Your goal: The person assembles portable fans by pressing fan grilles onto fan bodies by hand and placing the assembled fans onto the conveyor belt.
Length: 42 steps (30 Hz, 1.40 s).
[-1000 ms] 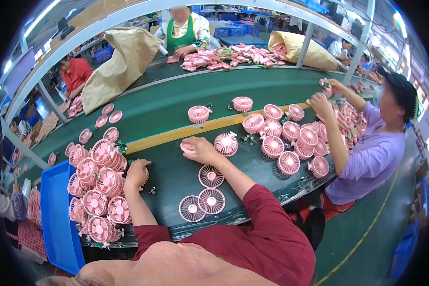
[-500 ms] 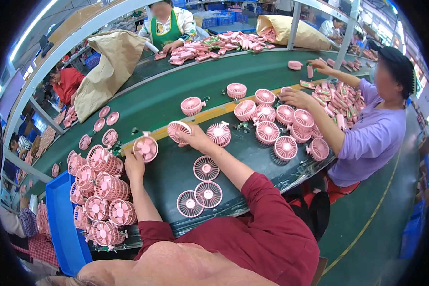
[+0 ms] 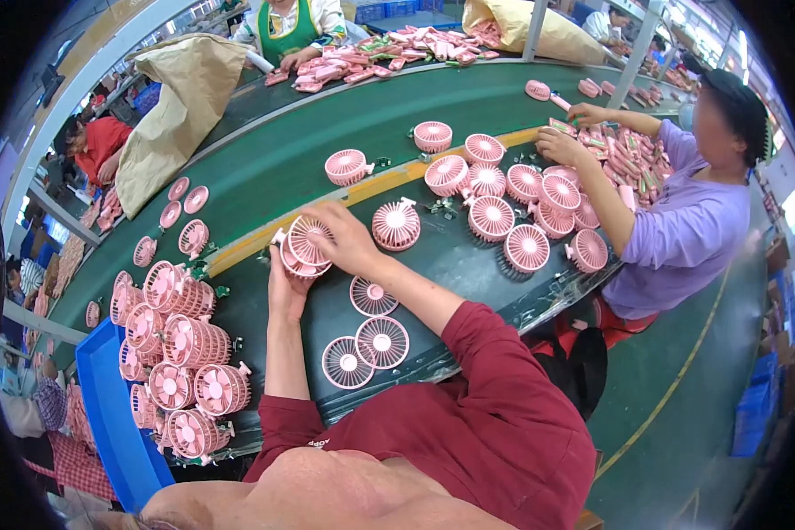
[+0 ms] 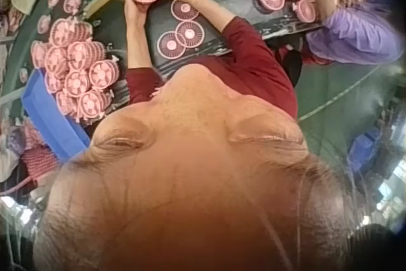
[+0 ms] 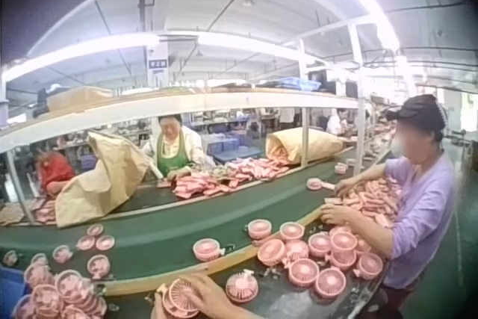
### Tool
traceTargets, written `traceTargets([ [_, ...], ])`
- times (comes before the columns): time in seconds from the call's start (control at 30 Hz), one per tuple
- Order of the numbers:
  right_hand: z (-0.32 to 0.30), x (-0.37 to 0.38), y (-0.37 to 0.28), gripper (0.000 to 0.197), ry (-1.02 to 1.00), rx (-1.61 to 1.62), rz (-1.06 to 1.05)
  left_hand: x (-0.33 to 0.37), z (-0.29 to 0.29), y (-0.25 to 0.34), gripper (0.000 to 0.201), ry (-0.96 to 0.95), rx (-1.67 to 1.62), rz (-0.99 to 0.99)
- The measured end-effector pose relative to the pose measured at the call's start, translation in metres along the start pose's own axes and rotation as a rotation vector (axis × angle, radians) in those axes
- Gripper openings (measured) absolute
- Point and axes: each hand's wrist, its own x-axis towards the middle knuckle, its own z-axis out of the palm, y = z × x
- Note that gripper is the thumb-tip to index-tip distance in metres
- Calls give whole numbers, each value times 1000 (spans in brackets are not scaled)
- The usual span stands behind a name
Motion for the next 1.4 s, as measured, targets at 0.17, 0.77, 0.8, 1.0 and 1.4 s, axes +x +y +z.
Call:
traceTargets([
  [0.17, 13, -5, -12, 53, -110, -108, -221, 0, 9, -5, 54, 53, -190, 35],
  [0.77, 56, -32, -9, 68, -165, 462, 84, -20, 38, -20, 37, 426, 414, 802],
  [0.8, 56, -31, -9, 66, -155, 503, 85, -20, 38, -17, 37, 428, 413, 807],
  [1.0, 45, -10, 22, 64, -240, 348, 194, 12, 15, -27, 40, 330, 529, 753],
  [1.4, -39, 121, 160, 88, 100, -579, 285, 10, 1, -37, 25, 334, 1002, 843],
])
